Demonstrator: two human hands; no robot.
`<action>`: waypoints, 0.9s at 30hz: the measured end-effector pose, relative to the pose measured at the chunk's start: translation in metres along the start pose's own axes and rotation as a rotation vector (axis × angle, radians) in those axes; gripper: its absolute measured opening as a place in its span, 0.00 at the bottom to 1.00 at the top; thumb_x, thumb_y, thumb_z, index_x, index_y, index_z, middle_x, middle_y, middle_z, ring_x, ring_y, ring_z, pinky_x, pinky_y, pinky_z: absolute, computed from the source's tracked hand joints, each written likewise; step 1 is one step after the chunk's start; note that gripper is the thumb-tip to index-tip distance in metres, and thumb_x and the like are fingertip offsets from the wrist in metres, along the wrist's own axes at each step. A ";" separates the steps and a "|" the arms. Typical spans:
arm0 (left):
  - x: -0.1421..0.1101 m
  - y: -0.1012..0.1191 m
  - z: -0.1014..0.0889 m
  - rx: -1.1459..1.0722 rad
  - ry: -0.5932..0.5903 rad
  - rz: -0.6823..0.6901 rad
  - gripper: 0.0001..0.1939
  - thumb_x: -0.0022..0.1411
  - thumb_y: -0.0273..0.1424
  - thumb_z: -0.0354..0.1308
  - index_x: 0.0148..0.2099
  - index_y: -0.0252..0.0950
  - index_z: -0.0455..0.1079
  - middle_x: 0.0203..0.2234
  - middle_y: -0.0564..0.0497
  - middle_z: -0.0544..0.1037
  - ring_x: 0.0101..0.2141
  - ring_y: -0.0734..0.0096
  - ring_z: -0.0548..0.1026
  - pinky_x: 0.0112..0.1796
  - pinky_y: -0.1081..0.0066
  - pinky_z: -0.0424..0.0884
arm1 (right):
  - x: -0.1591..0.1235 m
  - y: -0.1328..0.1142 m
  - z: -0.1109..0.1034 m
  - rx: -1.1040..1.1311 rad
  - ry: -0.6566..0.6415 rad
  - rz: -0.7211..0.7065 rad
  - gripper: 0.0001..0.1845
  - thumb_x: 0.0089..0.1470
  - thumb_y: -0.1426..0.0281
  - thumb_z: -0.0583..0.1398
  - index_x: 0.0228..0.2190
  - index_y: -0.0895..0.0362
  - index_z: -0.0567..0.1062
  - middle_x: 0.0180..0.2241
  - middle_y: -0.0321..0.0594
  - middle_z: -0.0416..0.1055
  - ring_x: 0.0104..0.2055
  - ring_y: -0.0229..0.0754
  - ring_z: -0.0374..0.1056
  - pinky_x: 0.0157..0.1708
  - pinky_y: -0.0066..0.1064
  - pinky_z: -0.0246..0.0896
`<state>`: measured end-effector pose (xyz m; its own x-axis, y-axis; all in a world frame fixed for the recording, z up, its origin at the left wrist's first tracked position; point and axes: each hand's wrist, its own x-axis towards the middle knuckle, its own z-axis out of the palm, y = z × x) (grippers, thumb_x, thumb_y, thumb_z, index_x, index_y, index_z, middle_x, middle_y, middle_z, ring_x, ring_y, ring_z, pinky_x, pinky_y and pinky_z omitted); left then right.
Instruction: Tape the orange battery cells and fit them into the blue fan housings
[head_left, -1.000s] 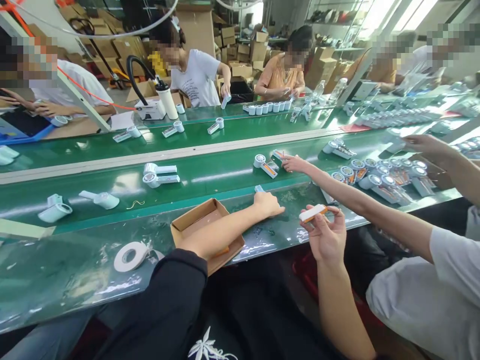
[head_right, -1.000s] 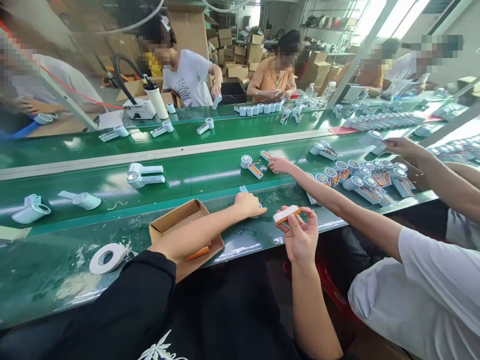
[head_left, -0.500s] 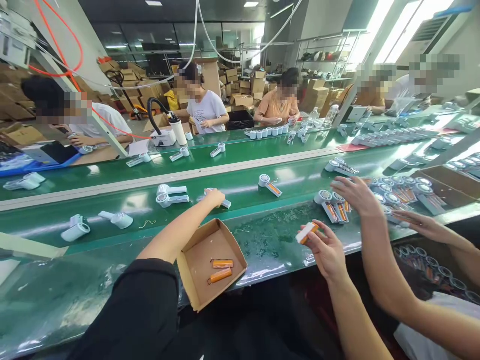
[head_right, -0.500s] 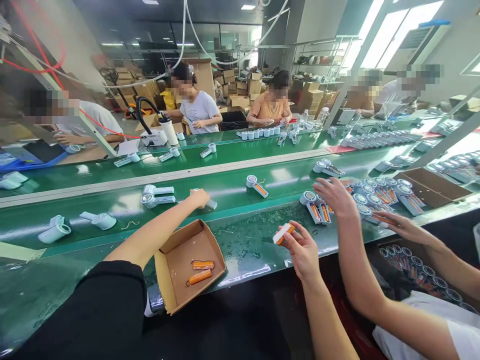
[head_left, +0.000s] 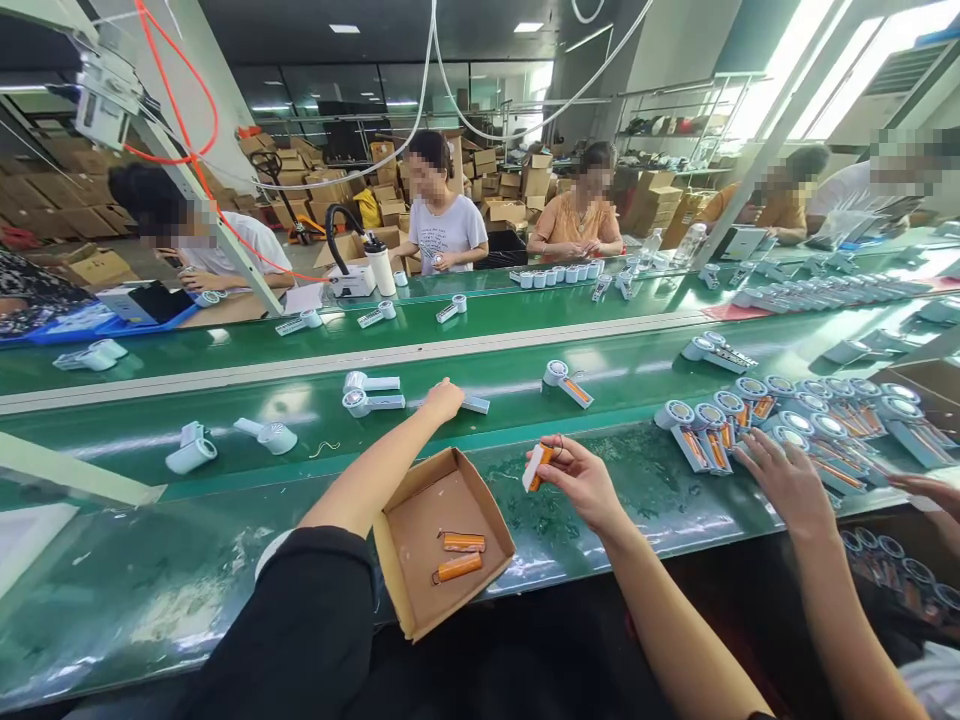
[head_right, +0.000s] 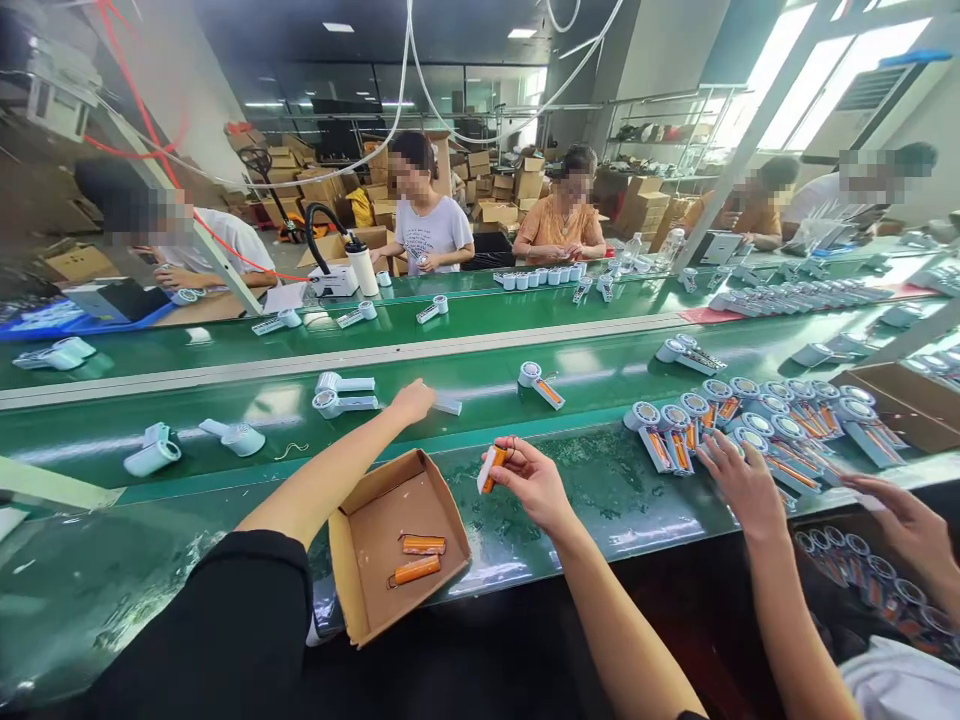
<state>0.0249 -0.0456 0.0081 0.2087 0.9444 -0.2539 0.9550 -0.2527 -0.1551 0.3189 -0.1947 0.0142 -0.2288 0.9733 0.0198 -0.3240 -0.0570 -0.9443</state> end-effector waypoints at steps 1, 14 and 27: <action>0.001 -0.001 -0.001 -0.002 -0.001 0.023 0.20 0.72 0.40 0.62 0.60 0.35 0.72 0.57 0.42 0.75 0.54 0.57 0.76 0.54 0.51 0.77 | -0.002 0.001 -0.002 -0.004 0.004 0.003 0.28 0.36 0.59 0.80 0.40 0.54 0.82 0.37 0.43 0.85 0.42 0.51 0.82 0.41 0.43 0.80; -0.003 0.004 0.004 -0.026 -0.003 0.381 0.18 0.59 0.21 0.63 0.49 0.46 0.81 0.53 0.47 0.80 0.60 0.57 0.70 0.49 0.67 0.76 | -0.020 0.016 -0.036 -0.011 0.136 0.040 0.29 0.38 0.59 0.80 0.41 0.55 0.82 0.37 0.48 0.85 0.41 0.55 0.82 0.35 0.41 0.80; 0.006 0.024 0.007 -0.011 0.000 0.418 0.15 0.61 0.20 0.59 0.44 0.42 0.82 0.48 0.44 0.82 0.57 0.54 0.70 0.47 0.65 0.76 | -0.029 0.018 -0.030 -0.012 0.130 0.076 0.30 0.36 0.58 0.81 0.40 0.54 0.82 0.36 0.45 0.85 0.38 0.51 0.82 0.38 0.42 0.80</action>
<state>0.0472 -0.0472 -0.0040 0.5787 0.7612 -0.2927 0.7904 -0.6119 -0.0288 0.3473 -0.2172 -0.0128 -0.1306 0.9870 -0.0936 -0.2992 -0.1292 -0.9454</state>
